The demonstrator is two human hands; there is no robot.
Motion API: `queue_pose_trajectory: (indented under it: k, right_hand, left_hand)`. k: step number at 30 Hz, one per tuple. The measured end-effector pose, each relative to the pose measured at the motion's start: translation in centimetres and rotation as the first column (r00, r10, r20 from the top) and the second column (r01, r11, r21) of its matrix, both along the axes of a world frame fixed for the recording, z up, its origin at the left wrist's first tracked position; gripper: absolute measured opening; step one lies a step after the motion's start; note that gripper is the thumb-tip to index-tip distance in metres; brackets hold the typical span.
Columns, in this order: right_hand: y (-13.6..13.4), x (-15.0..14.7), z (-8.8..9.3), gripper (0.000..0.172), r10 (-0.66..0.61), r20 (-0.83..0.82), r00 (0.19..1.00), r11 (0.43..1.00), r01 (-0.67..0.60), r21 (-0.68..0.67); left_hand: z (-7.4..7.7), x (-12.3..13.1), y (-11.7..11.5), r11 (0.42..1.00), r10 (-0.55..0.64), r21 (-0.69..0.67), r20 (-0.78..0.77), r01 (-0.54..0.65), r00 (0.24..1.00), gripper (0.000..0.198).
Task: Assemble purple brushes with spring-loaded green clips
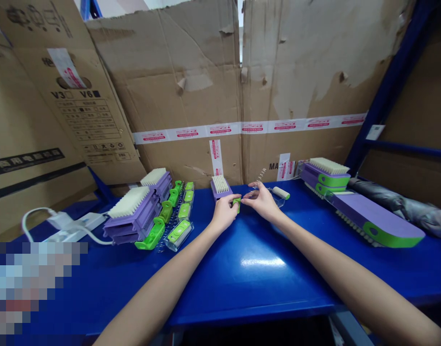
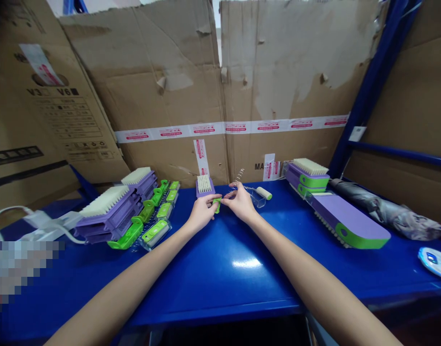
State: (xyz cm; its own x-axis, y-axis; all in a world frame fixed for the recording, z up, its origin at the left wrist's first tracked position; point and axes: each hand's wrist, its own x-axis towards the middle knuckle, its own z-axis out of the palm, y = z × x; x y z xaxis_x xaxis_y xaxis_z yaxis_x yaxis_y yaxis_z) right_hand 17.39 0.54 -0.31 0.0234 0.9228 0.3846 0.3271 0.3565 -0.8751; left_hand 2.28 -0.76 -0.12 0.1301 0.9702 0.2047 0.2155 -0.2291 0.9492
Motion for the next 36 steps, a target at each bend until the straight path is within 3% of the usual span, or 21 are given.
queue_pose_trajectory:
  k: [2,5,11,16,21,29,36]
  right_hand:
    - [0.0,0.1,0.1,0.058,0.052,-0.051,0.997,0.998,-0.053,-0.018]
    - [0.0,0.2,0.3,0.048,0.125,-0.136,0.983,0.986,-0.139,-0.096]
    - [-0.4,0.1,0.8,0.045,0.134,-0.196,0.971,0.971,-0.168,-0.169]
    - [-0.6,-0.1,0.9,0.047,0.157,-0.271,0.950,0.957,-0.214,-0.196]
    - [-0.4,0.0,0.8,0.044,0.186,-0.298,0.936,0.942,-0.256,-0.215]
    - [-0.5,0.3,0.9,0.043,0.216,-0.202,0.955,0.960,-0.245,-0.133]
    - [-0.6,0.5,1.4,0.043,0.225,-0.289,0.931,0.955,-0.270,-0.125]
  left_hand:
    - [-0.1,0.0,0.2,1.000,-0.003,0.028,-0.003,0.003,1.000,0.040]
    - [-0.1,-0.2,0.3,1.000,0.008,0.012,0.023,-0.008,1.000,0.046]
    - [0.4,-0.4,0.1,0.995,0.089,0.043,-0.065,-0.087,0.994,0.029]
    - [-0.1,-0.4,0.4,0.997,0.057,0.060,-0.071,-0.053,0.996,0.012]
    - [-0.1,-0.3,0.7,0.999,0.027,-0.043,-0.048,-0.029,0.998,0.014]
    - [1.4,-0.5,-0.1,0.970,-0.028,-0.234,0.135,0.059,0.991,0.015]
    - [1.6,-1.0,-0.1,0.928,-0.069,-0.336,0.273,0.162,0.960,0.020]
